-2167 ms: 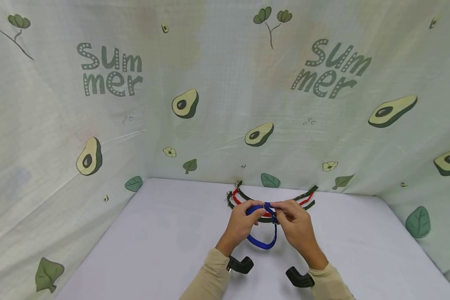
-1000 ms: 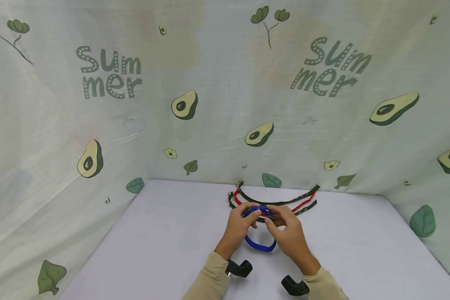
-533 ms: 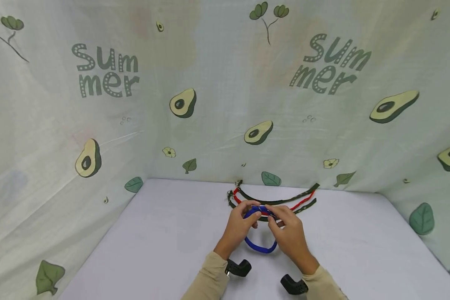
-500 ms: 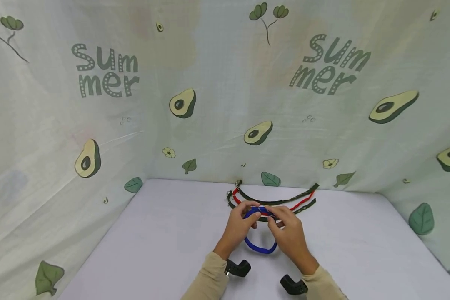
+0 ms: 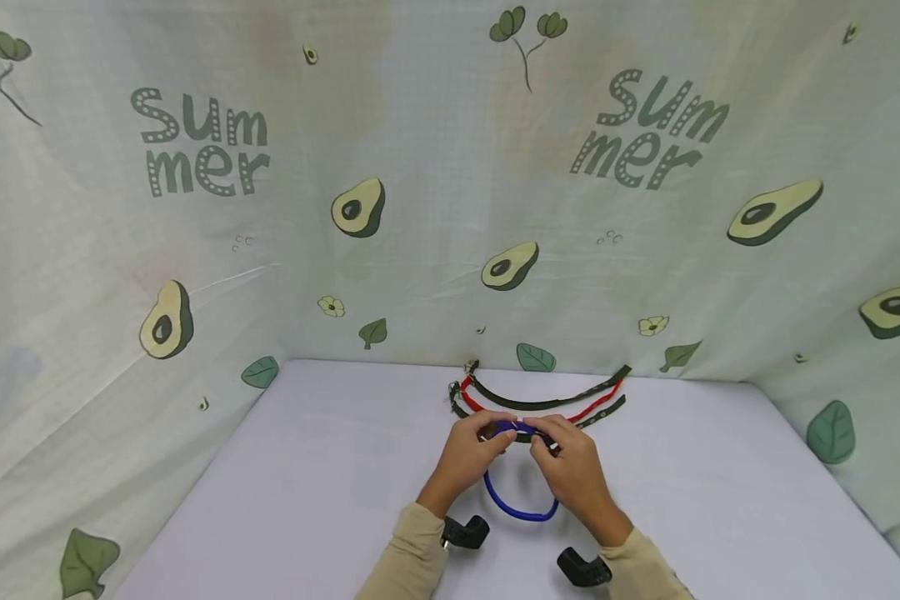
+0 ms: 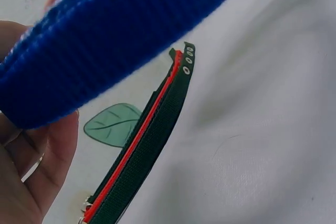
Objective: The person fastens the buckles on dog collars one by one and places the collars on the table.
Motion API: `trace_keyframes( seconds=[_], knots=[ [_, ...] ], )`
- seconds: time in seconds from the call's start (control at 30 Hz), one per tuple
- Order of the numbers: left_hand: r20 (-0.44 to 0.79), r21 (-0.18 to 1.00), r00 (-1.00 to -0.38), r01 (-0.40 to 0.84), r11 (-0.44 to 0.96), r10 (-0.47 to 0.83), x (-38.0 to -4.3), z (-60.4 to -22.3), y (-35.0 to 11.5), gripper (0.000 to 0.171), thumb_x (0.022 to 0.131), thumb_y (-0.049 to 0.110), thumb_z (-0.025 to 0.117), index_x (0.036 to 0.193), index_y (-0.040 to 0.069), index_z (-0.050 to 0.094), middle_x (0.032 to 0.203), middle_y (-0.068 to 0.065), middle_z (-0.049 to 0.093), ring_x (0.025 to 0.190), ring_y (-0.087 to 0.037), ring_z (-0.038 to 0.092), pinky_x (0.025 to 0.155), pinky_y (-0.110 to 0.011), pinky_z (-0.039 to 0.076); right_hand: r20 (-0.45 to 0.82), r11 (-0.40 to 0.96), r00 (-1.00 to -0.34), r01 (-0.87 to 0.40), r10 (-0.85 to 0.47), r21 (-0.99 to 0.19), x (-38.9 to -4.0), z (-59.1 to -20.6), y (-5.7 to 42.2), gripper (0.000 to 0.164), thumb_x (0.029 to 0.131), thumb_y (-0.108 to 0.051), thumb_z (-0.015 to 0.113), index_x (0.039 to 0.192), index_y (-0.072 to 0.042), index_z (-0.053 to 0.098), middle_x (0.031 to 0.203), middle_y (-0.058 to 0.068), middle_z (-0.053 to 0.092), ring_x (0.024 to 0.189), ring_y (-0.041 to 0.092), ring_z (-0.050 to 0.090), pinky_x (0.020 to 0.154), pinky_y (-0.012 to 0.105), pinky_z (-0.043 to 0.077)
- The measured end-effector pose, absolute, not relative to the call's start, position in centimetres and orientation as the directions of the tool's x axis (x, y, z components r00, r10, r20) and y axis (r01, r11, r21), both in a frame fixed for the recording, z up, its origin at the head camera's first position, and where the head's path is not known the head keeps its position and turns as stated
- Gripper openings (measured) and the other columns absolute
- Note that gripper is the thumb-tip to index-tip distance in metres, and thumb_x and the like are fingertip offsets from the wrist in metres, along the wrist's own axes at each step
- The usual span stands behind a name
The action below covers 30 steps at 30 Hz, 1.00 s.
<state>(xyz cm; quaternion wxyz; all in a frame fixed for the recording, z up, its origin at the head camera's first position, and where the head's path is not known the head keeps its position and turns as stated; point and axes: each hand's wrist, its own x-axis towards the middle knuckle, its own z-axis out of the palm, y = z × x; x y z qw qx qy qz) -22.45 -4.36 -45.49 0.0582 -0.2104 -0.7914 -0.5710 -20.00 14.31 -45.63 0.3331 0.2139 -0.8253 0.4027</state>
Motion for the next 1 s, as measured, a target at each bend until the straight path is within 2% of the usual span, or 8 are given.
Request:
trace_keyframes(
  seconds=[0.2,0.33,0.53,0.67,0.87,1.0],
  knots=[
    [0.329,0.877,-0.911,0.392,0.279,0.247,-22.3,-45.1,-4.3,0.02,0.094,0.027,0.071,0.112,0.018,0.072,0.082,0.007,0.066,0.071,-0.009,0.064,0.06,-0.026,0.051,0.677,0.538,-0.736,-0.579,-0.022,-0.613,-19.8,-45.6,14.2,0.033,0.082,0.004,0.075,0.114,-0.005,0.073,0.097,0.002,0.07,0.076,0.009,0.061,0.057,0.02,0.051],
    [0.356,0.863,-0.905,0.414,0.289,0.234,-22.4,-45.0,-4.3,0.019,0.094,0.026,0.072,0.11,0.016,0.072,0.082,0.007,0.066,0.071,-0.009,0.063,0.06,-0.025,0.051,0.618,0.486,-0.786,-0.548,-0.02,-0.681,-19.6,-45.4,14.2,0.034,0.084,0.004,0.075,0.117,-0.003,0.071,0.094,0.002,0.07,0.076,0.008,0.064,0.057,0.023,0.052],
    [0.372,0.867,-0.91,0.411,0.28,0.183,-22.5,-45.3,-4.5,0.021,0.095,0.026,0.071,0.111,0.012,0.071,0.082,0.004,0.065,0.07,-0.01,0.062,0.058,-0.026,0.051,0.448,0.428,-0.894,-0.406,-0.003,-0.808,-19.3,-45.6,14.2,0.034,0.089,-0.002,0.073,0.122,-0.004,0.067,0.098,0.005,0.072,0.077,0.009,0.068,0.06,0.025,0.054],
    [0.36,0.882,-0.926,0.379,0.28,0.117,-22.7,-45.6,-4.9,0.02,0.096,0.027,0.07,0.109,0.011,0.071,0.081,0.003,0.064,0.069,-0.01,0.063,0.059,-0.026,0.053,0.34,0.408,-0.94,-0.309,0.005,-0.859,-19.2,-45.9,14.1,0.035,0.091,-0.006,0.072,0.125,-0.006,0.065,0.098,0.006,0.07,0.076,0.01,0.068,0.063,0.025,0.053],
    [0.356,0.892,-0.934,0.351,0.284,0.034,-23.2,-45.6,-5.4,0.018,0.097,0.024,0.069,0.108,0.01,0.07,0.08,0.002,0.064,0.067,-0.01,0.062,0.058,-0.027,0.052,0.237,0.428,-0.971,-0.227,-0.03,-0.875,-19.5,-46.2,14.3,0.029,0.093,-0.01,0.071,0.122,-0.009,0.066,0.082,0.009,0.068,0.062,0.016,0.063,0.057,0.027,0.049],
    [0.356,0.898,-0.934,0.341,0.279,-0.004,-23.3,-45.6,-5.9,0.017,0.097,0.021,0.069,0.108,0.009,0.069,0.083,0.001,0.064,0.067,-0.012,0.063,0.059,-0.028,0.053,0.143,0.46,-0.987,-0.157,-0.066,-0.874,-19.7,-46.0,14.4,0.027,0.094,-0.014,0.07,0.121,-0.009,0.067,0.073,0.005,0.064,0.053,0.02,0.06,0.052,0.03,0.048]
  ],
)
